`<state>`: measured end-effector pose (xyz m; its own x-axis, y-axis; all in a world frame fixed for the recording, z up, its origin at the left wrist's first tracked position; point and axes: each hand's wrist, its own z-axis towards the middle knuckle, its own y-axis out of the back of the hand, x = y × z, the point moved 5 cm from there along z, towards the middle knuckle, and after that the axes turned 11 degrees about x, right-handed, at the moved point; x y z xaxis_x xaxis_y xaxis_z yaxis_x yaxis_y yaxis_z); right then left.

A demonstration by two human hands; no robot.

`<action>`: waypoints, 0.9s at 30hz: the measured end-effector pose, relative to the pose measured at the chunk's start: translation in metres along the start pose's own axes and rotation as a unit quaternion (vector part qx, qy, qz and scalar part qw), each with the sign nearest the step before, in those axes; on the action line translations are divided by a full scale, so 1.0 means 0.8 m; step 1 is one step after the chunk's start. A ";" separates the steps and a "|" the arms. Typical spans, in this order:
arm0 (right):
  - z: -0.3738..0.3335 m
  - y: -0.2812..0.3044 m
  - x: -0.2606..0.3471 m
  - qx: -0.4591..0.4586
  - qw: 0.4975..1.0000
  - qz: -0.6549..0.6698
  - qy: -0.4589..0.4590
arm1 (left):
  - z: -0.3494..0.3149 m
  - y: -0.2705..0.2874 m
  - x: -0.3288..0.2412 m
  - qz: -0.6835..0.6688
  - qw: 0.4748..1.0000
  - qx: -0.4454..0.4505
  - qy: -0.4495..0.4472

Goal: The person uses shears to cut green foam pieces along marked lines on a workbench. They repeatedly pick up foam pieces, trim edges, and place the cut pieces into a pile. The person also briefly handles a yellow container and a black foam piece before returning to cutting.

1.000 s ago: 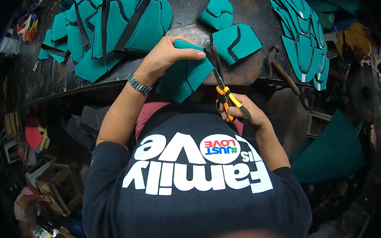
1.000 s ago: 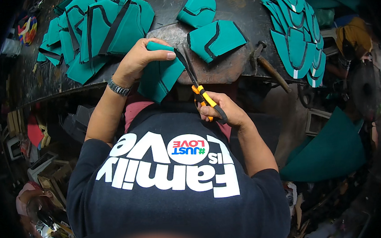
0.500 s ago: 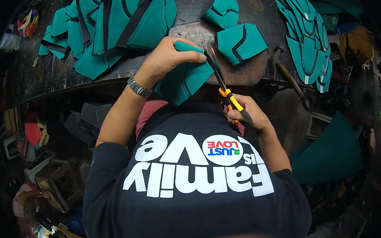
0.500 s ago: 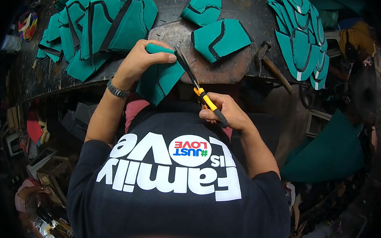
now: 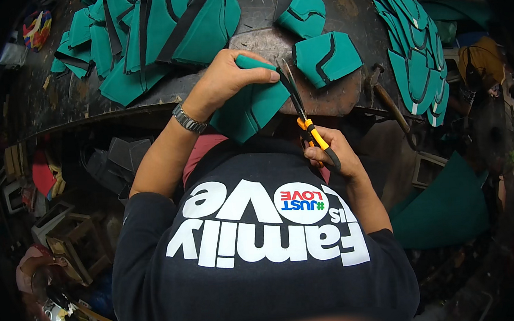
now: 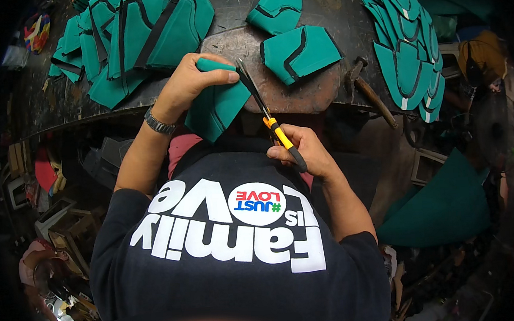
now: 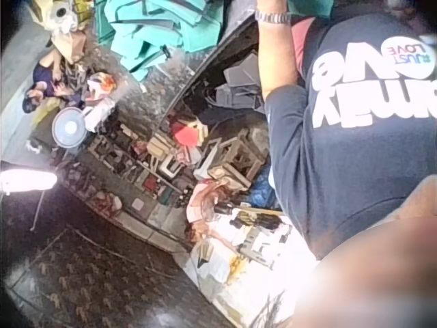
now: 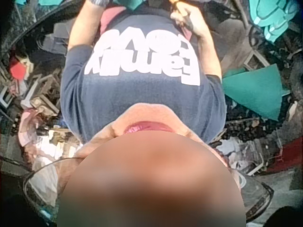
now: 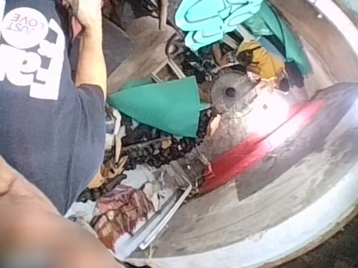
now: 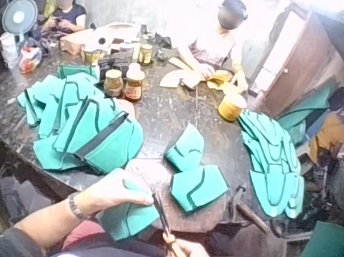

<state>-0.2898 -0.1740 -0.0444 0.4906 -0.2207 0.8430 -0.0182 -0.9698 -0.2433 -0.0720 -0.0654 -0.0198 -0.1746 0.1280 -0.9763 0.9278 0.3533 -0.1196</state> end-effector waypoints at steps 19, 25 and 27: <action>0.005 0.005 0.001 0.153 0.988 -0.007 -0.028 | -0.013 0.018 0.006 -0.055 0.997 0.057 -0.011; 0.013 0.002 0.011 0.139 0.990 0.018 -0.025 | -0.017 0.014 0.005 -0.009 0.998 0.059 -0.006; 0.015 0.005 0.008 0.105 0.994 -0.005 -0.041 | -0.019 0.013 0.008 -0.024 0.998 0.055 0.012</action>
<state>-0.2763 -0.1776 -0.0459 0.5586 -0.1946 0.8063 0.1653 -0.9265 -0.3381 -0.0685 -0.0468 -0.0245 -0.2260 0.1353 -0.9647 0.9485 0.2561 -0.1863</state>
